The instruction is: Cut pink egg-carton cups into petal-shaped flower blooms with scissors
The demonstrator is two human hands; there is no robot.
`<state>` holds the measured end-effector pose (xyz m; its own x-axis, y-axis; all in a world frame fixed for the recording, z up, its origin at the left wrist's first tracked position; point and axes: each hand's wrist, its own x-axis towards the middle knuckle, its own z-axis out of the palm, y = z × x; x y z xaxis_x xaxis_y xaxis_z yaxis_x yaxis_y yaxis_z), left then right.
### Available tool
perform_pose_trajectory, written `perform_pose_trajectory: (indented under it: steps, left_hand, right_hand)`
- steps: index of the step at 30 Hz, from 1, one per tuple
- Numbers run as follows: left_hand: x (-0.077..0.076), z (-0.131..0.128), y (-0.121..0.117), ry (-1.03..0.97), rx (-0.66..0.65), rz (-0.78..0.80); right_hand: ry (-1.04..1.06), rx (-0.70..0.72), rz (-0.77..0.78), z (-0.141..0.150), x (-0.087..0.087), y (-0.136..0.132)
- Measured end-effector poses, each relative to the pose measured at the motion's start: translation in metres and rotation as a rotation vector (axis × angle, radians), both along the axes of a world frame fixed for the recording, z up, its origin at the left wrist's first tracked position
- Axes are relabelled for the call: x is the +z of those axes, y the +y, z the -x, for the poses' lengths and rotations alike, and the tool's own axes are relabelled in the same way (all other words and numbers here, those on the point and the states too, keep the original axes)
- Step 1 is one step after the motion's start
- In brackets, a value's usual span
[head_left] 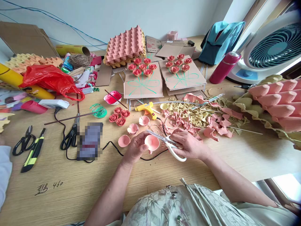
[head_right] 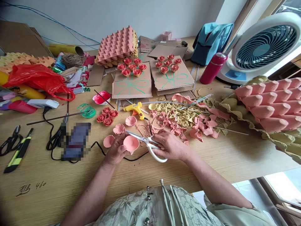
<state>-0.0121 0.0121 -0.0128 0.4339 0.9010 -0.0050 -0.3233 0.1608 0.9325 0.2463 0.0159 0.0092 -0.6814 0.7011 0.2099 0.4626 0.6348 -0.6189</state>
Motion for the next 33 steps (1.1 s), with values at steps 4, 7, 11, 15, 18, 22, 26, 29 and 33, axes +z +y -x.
perform_pose_trajectory:
  steps: [4, 7, 11, 15, 18, 22, 26, 29, 33]
  left_hand:
    - [0.001, -0.001, 0.000, -0.005, 0.006, -0.022]
    - [0.003, -0.004, 0.001, -0.050, 0.037, -0.058]
    - [0.001, -0.005, 0.001, -0.084, 0.069, -0.076]
    - [-0.002, -0.006, 0.001, -0.086, 0.073, -0.088]
    - [-0.002, -0.005, 0.001, -0.056, 0.082, -0.112]
    - [0.003, -0.005, 0.000, 0.086, 0.157, -0.126]
    - [0.007, -0.006, 0.001, 0.154, 0.223, -0.157]
    - [0.004, -0.005, 0.001, 0.122, 0.219, -0.166]
    - [-0.003, -0.006, 0.001, 0.048, 0.172, -0.157]
  right_hand:
    - [0.043, -0.037, 0.002, 0.002, -0.005, 0.000]
    - [0.068, -0.105, -0.008, 0.004, -0.007, 0.000]
    - [0.150, -0.243, 0.086, 0.005, -0.009, 0.000]
    - [0.266, -0.322, 0.231, 0.005, -0.012, -0.001]
    - [0.325, -0.314, 0.298, 0.006, -0.014, -0.001]
    - [0.320, -0.274, 0.309, 0.008, -0.017, -0.003]
    - [0.248, -0.238, 0.213, 0.010, -0.018, -0.004]
    - [0.163, -0.222, 0.096, 0.010, -0.016, -0.002]
    - [0.073, -0.193, -0.016, 0.010, -0.013, 0.000]
